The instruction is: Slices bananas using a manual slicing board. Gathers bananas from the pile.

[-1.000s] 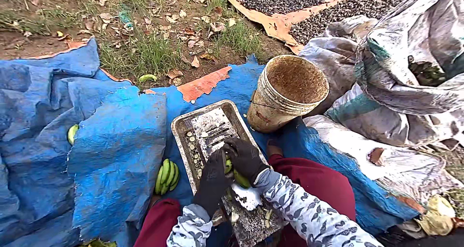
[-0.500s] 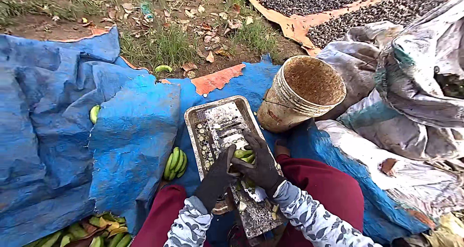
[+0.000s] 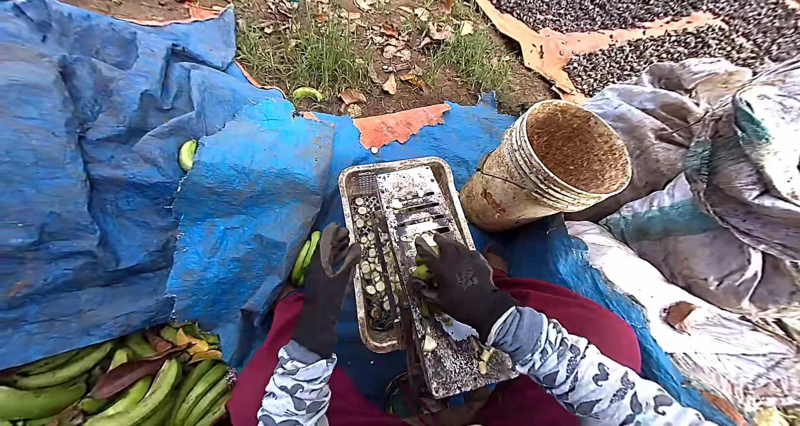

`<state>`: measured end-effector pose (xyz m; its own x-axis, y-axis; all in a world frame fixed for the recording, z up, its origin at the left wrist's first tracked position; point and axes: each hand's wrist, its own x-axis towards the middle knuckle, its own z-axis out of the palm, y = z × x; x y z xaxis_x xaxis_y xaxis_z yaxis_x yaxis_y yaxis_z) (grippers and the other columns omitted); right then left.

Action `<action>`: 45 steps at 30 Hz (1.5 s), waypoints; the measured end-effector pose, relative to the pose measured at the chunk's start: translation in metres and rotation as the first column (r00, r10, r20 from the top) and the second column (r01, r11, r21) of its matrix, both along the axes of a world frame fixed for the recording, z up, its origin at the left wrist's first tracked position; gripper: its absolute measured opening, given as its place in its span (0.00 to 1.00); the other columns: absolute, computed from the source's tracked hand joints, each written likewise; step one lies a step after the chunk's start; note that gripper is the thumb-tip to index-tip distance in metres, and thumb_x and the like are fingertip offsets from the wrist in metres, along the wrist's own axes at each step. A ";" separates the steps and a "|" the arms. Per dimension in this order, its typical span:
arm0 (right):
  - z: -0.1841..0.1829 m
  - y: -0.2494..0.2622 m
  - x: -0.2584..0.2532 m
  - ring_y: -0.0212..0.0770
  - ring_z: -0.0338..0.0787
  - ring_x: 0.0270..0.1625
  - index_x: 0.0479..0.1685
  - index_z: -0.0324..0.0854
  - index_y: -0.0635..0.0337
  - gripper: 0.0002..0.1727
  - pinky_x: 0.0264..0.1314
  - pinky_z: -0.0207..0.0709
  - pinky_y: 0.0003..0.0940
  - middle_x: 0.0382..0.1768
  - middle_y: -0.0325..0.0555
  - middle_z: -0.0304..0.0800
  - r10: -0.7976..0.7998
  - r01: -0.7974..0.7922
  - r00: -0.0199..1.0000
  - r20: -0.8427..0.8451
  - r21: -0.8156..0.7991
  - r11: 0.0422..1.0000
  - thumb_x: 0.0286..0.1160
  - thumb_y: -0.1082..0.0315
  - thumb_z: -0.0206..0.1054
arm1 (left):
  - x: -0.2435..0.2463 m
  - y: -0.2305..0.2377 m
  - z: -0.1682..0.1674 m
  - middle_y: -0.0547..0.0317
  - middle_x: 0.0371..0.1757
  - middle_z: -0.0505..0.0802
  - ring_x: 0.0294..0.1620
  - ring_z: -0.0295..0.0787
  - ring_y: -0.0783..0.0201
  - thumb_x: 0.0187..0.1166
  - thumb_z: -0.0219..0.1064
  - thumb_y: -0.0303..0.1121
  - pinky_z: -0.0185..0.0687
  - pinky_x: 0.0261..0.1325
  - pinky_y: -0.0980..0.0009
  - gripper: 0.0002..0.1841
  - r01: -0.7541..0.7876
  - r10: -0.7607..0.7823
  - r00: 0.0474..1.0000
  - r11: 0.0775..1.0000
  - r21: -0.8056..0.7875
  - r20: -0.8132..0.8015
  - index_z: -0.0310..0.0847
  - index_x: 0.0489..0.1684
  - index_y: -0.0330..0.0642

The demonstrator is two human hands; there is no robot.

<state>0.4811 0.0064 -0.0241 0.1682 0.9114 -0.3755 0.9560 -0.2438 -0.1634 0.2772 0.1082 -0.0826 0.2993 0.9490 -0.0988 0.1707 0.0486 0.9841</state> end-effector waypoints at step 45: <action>-0.049 0.114 0.028 0.71 0.89 0.57 0.89 0.63 0.49 0.45 0.51 0.81 0.71 0.69 0.69 0.80 -0.194 0.184 0.961 0.197 0.068 0.981 0.74 0.39 0.71 | -0.040 0.008 -0.014 0.47 0.68 0.89 0.64 0.89 0.66 0.80 0.70 0.30 0.83 0.69 0.69 0.29 -0.135 0.135 0.990 0.991 0.007 0.035 0.70 0.81 0.36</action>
